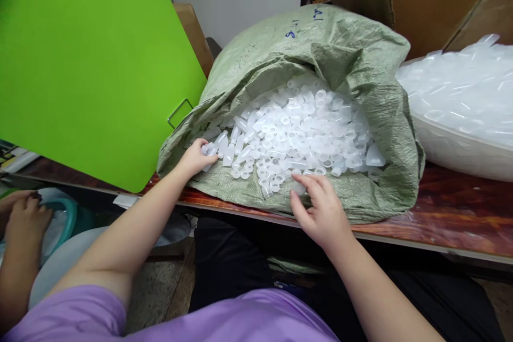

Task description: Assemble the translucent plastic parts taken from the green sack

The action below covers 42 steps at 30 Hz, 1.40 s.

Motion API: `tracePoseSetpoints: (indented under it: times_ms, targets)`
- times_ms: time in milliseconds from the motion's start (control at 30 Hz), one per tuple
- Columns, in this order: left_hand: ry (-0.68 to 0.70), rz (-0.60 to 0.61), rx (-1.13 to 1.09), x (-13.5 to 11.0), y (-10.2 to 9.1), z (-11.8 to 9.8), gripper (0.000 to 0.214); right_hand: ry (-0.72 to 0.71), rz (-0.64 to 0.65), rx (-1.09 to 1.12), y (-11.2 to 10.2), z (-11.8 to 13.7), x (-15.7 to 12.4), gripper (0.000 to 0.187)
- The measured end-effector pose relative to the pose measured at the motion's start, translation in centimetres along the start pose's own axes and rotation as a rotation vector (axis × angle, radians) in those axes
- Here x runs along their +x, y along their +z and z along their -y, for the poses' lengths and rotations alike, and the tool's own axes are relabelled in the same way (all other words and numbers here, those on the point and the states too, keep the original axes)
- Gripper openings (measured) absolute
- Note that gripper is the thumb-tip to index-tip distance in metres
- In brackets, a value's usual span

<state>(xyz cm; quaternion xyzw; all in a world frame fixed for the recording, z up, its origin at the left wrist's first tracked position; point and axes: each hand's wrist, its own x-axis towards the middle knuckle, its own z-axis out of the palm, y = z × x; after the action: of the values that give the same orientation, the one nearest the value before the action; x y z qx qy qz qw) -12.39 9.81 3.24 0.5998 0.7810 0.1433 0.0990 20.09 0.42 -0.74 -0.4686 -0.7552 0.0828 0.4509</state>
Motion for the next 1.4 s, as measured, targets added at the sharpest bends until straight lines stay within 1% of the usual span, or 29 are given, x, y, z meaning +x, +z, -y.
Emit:
tracePoseSetpoints:
  times_ms: [67,133,233,367,433,567,633,700,833,933,1033,1100,1200,1267,1300,1333,1367,1400]
  targets:
    - [0.025,-0.082,-0.021,-1.4,0.6,0.4,0.06,-0.001,-0.003,-0.014,0.0,-0.1,0.0,0.031]
    - [0.038,-0.101,-0.023,-2.6,1.0,0.8,0.064,0.003,0.012,-0.015,0.0,-0.2,-0.1,0.032]
    - [0.05,-0.063,0.011,-3.6,0.9,1.1,0.072,0.03,0.036,-0.005,0.1,-0.2,-0.1,0.034]
    - [0.01,0.028,0.041,-4.2,0.3,1.2,0.083,0.07,0.037,0.002,0.0,0.0,0.0,0.033]
    - [0.015,0.013,0.042,-4.4,0.3,1.2,0.08,0.066,0.024,0.012,-0.1,0.1,0.1,0.032]
    - [0.069,-0.133,0.018,-4.9,0.8,1.5,0.068,0.049,-0.01,0.028,0.0,0.0,0.0,0.033]
    - [0.07,-0.178,0.031,-5.0,0.9,1.7,0.065,0.07,-0.025,0.062,0.0,-0.1,-0.2,0.036]
    - [0.056,-0.172,0.056,-4.9,0.9,2.0,0.062,0.094,-0.034,0.096,0.0,-0.2,-0.4,0.035]
    - [0.008,-0.124,0.054,-4.5,0.4,2.2,0.052,0.097,-0.028,0.088,-0.2,0.1,-0.4,0.024]
    - [0.005,-0.11,0.044,-4.3,0.0,2.2,0.045,0.095,-0.039,0.086,-0.4,0.4,-0.3,0.024]
    - [0.018,-0.097,0.048,-4.3,-0.2,2.1,0.043,0.1,-0.051,0.109,-0.4,0.5,-0.6,0.025]
    - [0.033,-0.112,0.032,-4.6,-0.3,2.2,0.042,0.114,-0.063,0.135,-0.4,0.7,-0.9,0.027]
    - [0.103,-0.212,-0.033,-6.1,-0.4,1.9,0.041,0.157,-0.052,0.192,-0.6,1.3,-1.4,0.027]
    - [0.209,-0.288,-0.111,-8.1,-0.5,1.0,0.039,0.185,0.017,0.263,-1.0,2.0,-1.6,0.025]
    - [0.284,-0.301,-0.165,-9.4,-0.5,0.3,0.039,0.194,0.072,0.308,-1.2,2.5,-1.6,0.026]
    - [0.373,-0.291,-0.24,-10.8,-0.5,-0.6,0.04,0.199,0.128,0.361,-1.5,3.0,-1.7,0.027]
    - [0.477,-0.237,-0.32,-12.3,-0.3,-1.5,0.041,0.204,0.176,0.416,-1.7,3.5,-1.7,0.03]
    - [0.575,-0.141,-0.383,-13.7,-0.1,-2.5,0.041,0.204,0.227,0.466,-2.0,3.9,-1.7,0.032]
